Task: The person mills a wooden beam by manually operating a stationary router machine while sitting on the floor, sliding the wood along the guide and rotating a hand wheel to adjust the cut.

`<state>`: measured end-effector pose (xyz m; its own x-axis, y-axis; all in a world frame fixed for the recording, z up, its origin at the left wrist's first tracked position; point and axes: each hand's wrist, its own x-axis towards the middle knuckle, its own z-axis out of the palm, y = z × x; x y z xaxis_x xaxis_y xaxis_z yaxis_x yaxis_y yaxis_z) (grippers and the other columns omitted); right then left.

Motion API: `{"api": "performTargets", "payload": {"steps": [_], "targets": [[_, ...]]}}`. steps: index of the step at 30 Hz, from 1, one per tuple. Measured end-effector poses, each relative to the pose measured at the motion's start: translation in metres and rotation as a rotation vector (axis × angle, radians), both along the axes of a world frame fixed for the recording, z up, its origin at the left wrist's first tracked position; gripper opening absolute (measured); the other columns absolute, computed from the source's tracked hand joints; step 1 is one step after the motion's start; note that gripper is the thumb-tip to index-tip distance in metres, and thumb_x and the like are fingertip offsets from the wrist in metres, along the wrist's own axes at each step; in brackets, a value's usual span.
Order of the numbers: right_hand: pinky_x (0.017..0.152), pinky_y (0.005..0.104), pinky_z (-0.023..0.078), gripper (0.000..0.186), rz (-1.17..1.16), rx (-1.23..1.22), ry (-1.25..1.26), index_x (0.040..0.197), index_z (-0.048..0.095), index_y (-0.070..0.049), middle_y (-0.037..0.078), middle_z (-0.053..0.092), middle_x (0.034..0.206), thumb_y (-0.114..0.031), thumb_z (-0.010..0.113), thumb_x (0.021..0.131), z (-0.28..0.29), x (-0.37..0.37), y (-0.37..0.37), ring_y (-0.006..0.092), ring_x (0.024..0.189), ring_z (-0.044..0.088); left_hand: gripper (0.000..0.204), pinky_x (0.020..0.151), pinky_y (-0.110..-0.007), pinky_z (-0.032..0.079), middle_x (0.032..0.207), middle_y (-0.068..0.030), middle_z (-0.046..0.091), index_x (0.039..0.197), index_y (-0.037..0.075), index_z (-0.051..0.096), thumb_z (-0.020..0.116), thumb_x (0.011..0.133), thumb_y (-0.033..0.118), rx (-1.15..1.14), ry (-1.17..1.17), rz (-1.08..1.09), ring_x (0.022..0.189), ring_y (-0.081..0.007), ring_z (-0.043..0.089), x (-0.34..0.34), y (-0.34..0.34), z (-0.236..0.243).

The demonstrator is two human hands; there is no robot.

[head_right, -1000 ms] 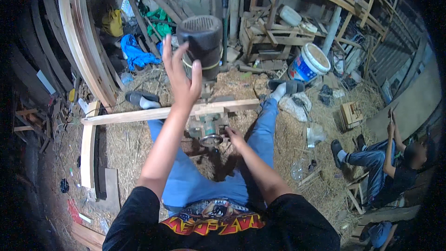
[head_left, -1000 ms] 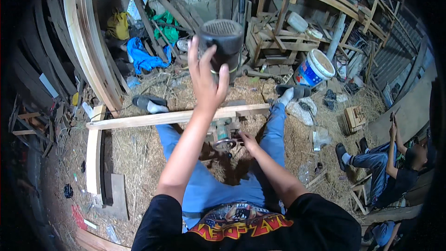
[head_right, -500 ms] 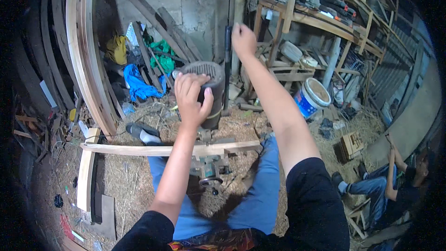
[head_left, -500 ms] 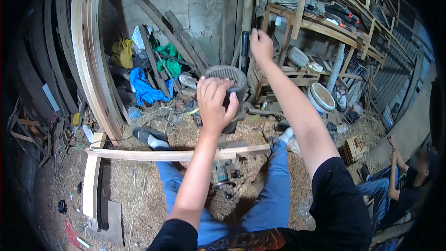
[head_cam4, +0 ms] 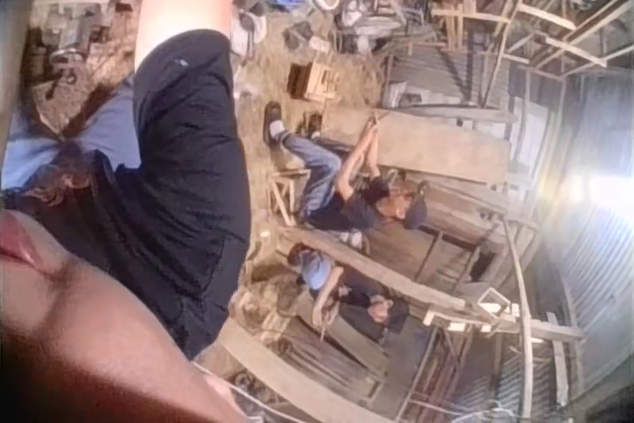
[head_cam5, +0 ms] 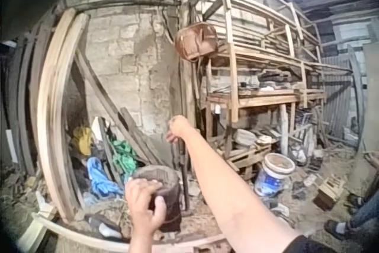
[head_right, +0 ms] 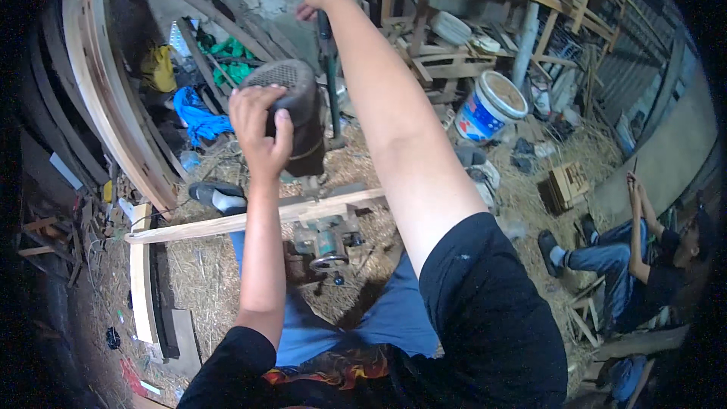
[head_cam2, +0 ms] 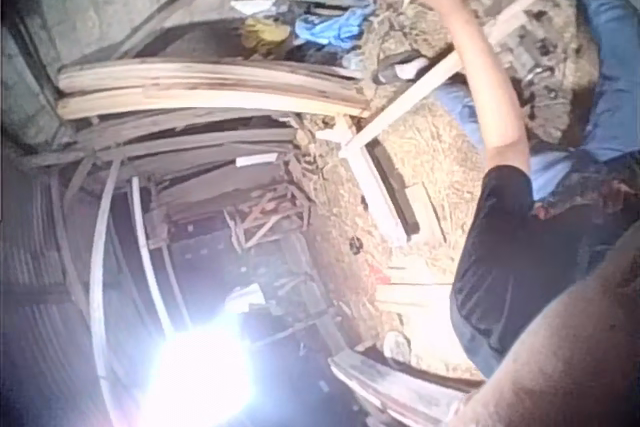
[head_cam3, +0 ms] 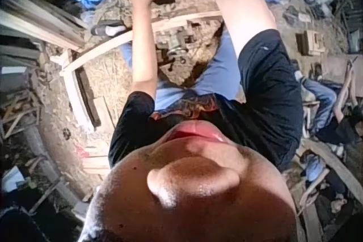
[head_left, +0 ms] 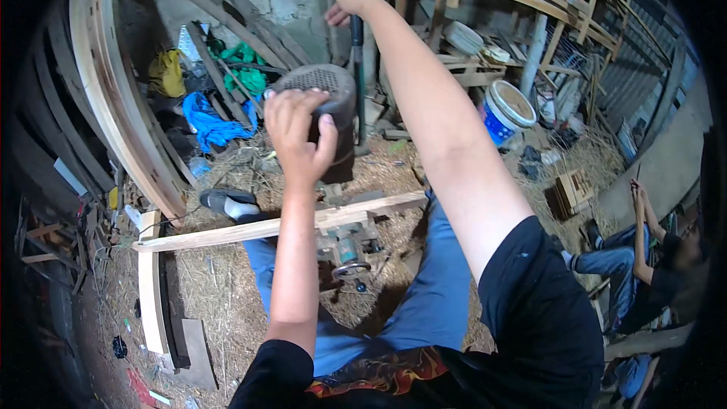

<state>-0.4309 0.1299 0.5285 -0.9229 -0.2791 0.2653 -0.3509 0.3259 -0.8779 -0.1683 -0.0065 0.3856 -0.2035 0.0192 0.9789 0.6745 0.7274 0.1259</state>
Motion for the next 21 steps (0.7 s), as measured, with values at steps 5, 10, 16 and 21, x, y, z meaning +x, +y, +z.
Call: {"api": "performTargets", "payload": {"steps": [5,10,16,21], "targets": [[0.050,0.0346,0.046,0.031,0.014,-0.213,0.196,0.112,0.067,0.004,0.006,0.057,0.061,-0.017,0.044,0.108,-0.005,0.050,0.045,0.0164,0.048,0.053,0.025,0.116,-0.055,0.033,0.110,-0.0097,0.069,0.107,0.009,0.071,0.066,0.082,0.013,0.018,0.021,-0.033,0.113,-0.0334,0.060,-0.003,0.020,0.002],[0.044,0.0365,0.044,0.034,-0.191,-0.417,0.338,0.082,0.072,-0.004,0.007,0.061,0.059,-0.025,0.054,0.101,-0.016,0.075,0.048,0.0209,0.044,0.055,0.028,0.116,-0.053,0.033,0.114,-0.0114,0.068,0.113,0.007,0.071,0.066,0.085,0.012,-0.036,-0.033,-0.107,0.115,-0.0340,0.060,0.003,0.023,0.002],[0.043,0.0334,0.037,0.045,-0.106,-0.480,0.323,0.075,0.064,-0.004,0.003,0.048,0.049,-0.036,0.056,0.106,-0.028,0.183,0.051,0.0155,0.040,0.047,0.030,0.117,-0.052,0.032,0.116,-0.0129,0.068,0.117,0.007,0.071,0.066,0.087,0.011,-0.074,-0.066,-0.146,0.117,-0.0350,0.059,0.008,0.011,-0.003],[0.047,0.0283,0.031,0.042,-0.070,-0.524,0.442,0.076,0.061,-0.005,-0.003,0.045,0.054,-0.032,0.055,0.108,-0.068,0.252,0.054,0.0077,0.047,0.042,0.031,0.118,-0.056,0.030,0.115,-0.0101,0.068,0.115,0.009,0.070,0.067,0.085,0.016,-0.044,-0.057,-0.120,0.118,-0.0326,0.059,0.005,0.009,-0.017]]}}
